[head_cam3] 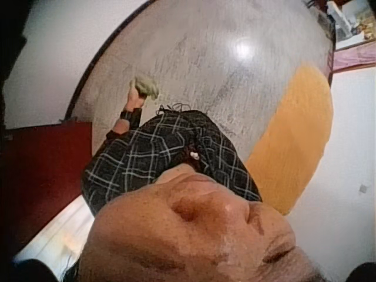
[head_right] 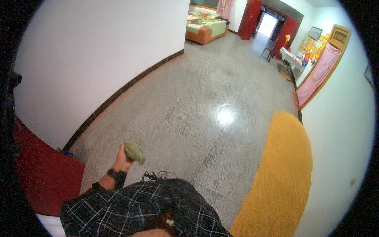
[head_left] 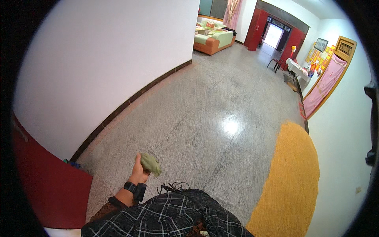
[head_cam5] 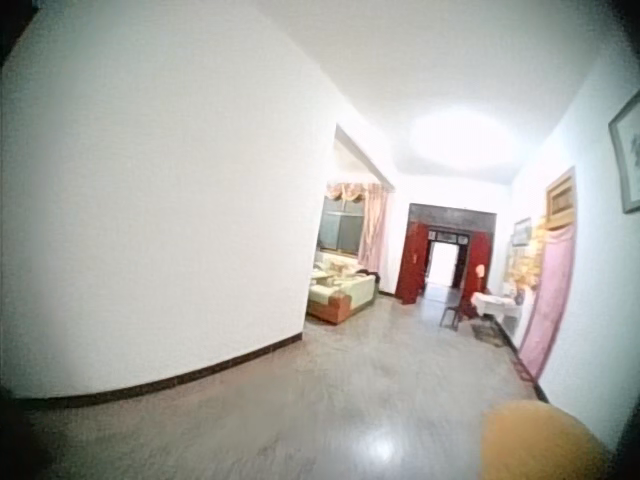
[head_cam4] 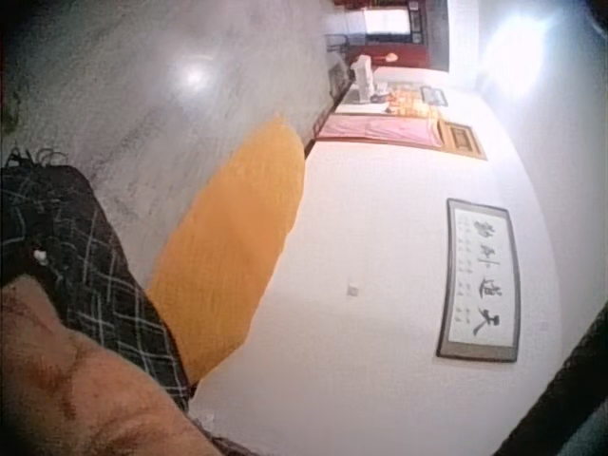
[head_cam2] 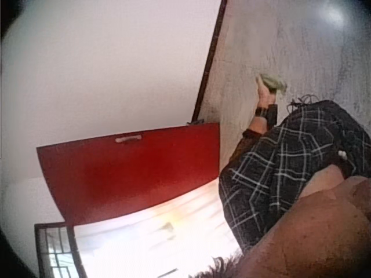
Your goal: The person wipes a white door frame and adjacent wall with a green cloth, then rinses and wrings the cloth in a metal basin at an outdoor sink. The person walks through a courtyard and enters a living room, carrying the cloth.
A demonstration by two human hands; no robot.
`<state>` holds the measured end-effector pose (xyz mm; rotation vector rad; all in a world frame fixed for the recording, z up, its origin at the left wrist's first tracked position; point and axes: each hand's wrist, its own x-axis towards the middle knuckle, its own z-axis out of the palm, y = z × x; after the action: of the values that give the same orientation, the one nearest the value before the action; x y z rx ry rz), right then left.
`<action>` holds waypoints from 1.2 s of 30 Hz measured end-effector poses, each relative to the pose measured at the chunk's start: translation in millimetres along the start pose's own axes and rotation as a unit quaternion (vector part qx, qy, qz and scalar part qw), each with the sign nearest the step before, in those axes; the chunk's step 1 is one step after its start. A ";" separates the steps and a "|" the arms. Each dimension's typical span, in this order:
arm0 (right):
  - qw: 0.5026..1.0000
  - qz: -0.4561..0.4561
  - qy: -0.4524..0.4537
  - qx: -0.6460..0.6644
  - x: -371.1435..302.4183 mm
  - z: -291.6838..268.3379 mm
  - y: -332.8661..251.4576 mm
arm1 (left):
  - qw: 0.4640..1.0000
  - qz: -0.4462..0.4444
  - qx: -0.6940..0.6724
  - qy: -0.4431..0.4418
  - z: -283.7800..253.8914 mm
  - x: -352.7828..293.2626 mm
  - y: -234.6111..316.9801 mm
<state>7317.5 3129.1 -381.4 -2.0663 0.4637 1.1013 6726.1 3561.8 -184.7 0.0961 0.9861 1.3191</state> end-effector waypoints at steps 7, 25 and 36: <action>0.997 -0.069 -0.035 -0.019 74.5 37.3 -187.5 | 0.999 0.041 -0.001 0.021 93.5 57.0 -22.5; 0.964 -0.122 -0.218 -0.090 121.4 272.9 -531.2 | 0.997 0.018 -0.061 0.051 262.1 301.7 -17.5; 0.998 -0.034 -0.040 -0.037 158.4 309.2 -602.7 | 0.997 0.004 -0.016 0.071 405.2 448.5 2.4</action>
<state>7600.6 3764.2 -359.4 -2.0768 0.3159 1.1716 6952.3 4122.2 -180.6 -0.0188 1.0849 1.3621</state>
